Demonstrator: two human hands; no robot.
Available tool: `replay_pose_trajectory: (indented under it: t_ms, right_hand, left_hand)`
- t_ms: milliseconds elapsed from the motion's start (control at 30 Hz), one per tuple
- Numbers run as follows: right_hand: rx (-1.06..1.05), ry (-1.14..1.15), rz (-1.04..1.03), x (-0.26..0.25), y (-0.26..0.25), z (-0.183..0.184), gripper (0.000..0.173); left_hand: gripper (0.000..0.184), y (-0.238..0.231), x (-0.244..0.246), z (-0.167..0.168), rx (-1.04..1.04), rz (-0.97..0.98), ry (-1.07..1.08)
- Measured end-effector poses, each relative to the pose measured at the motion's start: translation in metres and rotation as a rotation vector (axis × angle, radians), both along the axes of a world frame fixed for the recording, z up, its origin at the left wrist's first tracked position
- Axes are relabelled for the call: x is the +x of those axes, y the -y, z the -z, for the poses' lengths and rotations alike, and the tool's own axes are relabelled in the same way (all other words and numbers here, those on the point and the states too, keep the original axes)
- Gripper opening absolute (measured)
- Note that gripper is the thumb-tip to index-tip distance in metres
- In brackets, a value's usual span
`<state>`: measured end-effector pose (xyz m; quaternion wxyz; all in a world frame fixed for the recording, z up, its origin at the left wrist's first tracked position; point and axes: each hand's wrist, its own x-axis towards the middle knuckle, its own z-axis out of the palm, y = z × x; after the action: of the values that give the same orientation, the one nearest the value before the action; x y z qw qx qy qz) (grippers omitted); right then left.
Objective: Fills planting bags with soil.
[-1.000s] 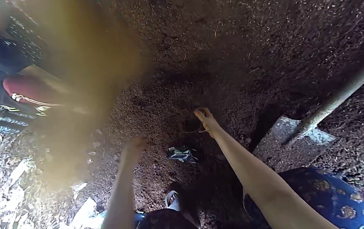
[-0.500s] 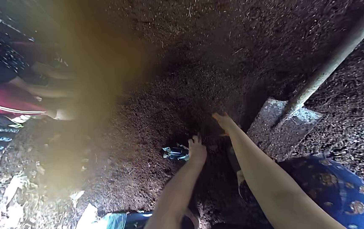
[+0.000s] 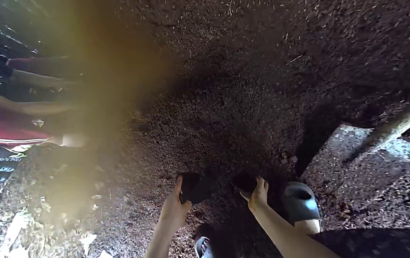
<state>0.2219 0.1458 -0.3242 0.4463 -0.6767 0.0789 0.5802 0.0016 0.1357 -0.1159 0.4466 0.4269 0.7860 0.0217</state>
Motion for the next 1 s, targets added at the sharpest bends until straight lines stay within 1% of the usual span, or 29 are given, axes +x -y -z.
replay_pose_trajectory:
  t_ms: [67, 167, 200, 267, 333, 400, 433, 467, 533, 567, 600, 633, 667, 733, 800, 867, 900, 1000]
  right_hand:
    - [0.011, -0.056, 0.025, -0.006, -0.001, -0.001, 0.051]
    - [0.075, -0.094, 0.032, -0.033, -0.009, -0.007, 0.052]
    - [0.115, -0.073, 0.025, -0.047, -0.018, -0.010, 0.052]
    - [0.188, -0.040, 0.012, -0.079, -0.038, -0.010, 0.053]
    - [0.187, -0.046, 0.031, -0.115, -0.063, -0.014, 0.053]
    - [0.138, -0.079, 0.029, -0.142, -0.091, -0.018, 0.059]
    - [0.103, -0.087, 0.023, -0.150, -0.107, -0.018, 0.064]
    - [0.073, -0.091, 0.005, -0.155, -0.120, -0.018, 0.069]
    - [0.060, -0.128, -0.062, -0.150, -0.128, -0.016, 0.074]
    - [0.066, -0.122, -0.099, -0.143, -0.122, -0.013, 0.070]
    - [0.095, -0.096, -0.119, -0.137, -0.114, -0.010, 0.059]
    - [0.175, -0.166, -0.124, -0.128, -0.107, -0.011, 0.059]
    - [0.244, -0.224, -0.135, -0.123, -0.106, -0.015, 0.061]
    - [0.311, -0.214, -0.200, -0.121, -0.118, -0.020, 0.068]
    - [0.334, -0.185, -0.252, -0.121, -0.127, -0.014, 0.072]
    - [0.349, -0.244, -0.290, -0.110, -0.129, -0.011, 0.067]
    - [0.363, -0.280, -0.330, -0.101, -0.129, -0.016, 0.063]
    - [0.423, -0.300, -0.481, -0.072, -0.121, -0.052, 0.054]
  left_hand:
    - [0.093, 0.010, -0.005, 0.016, 0.062, -0.108, 0.090]
    - [0.086, 0.014, -0.006, 0.039, 0.067, -0.153, 0.137]
    - [0.078, 0.013, -0.005, 0.043, 0.081, -0.147, 0.117]
    - [0.055, 0.011, -0.004, 0.042, 0.121, -0.130, 0.074]
    - [0.043, 0.010, -0.007, 0.039, 0.166, -0.136, 0.010]
    - [0.037, 0.009, -0.014, 0.036, 0.172, -0.096, -0.057]
    - [0.038, 0.010, -0.017, 0.036, 0.180, -0.064, -0.071]
    - [0.043, 0.010, -0.020, 0.036, 0.176, -0.019, -0.070]
    - [0.052, 0.009, -0.023, 0.028, 0.055, 0.113, -0.035]
    - [0.055, 0.010, -0.021, 0.025, -0.009, 0.159, -0.015]
    - [0.057, 0.013, -0.018, 0.022, -0.055, 0.173, -0.004]
    - [0.059, 0.013, -0.016, 0.017, -0.076, 0.149, 0.006]
    - [0.061, 0.012, -0.018, 0.016, -0.063, 0.097, 0.021]
    - [0.064, 0.010, -0.021, 0.022, -0.017, -0.014, 0.100]
    - [0.066, 0.012, -0.020, 0.026, 0.015, -0.116, 0.165]
    - [0.066, 0.011, -0.020, 0.022, 0.036, -0.170, 0.204]
    - [0.066, 0.010, -0.020, 0.021, 0.050, -0.182, 0.219]
    - [0.068, 0.011, -0.020, 0.024, 0.093, -0.212, 0.263]
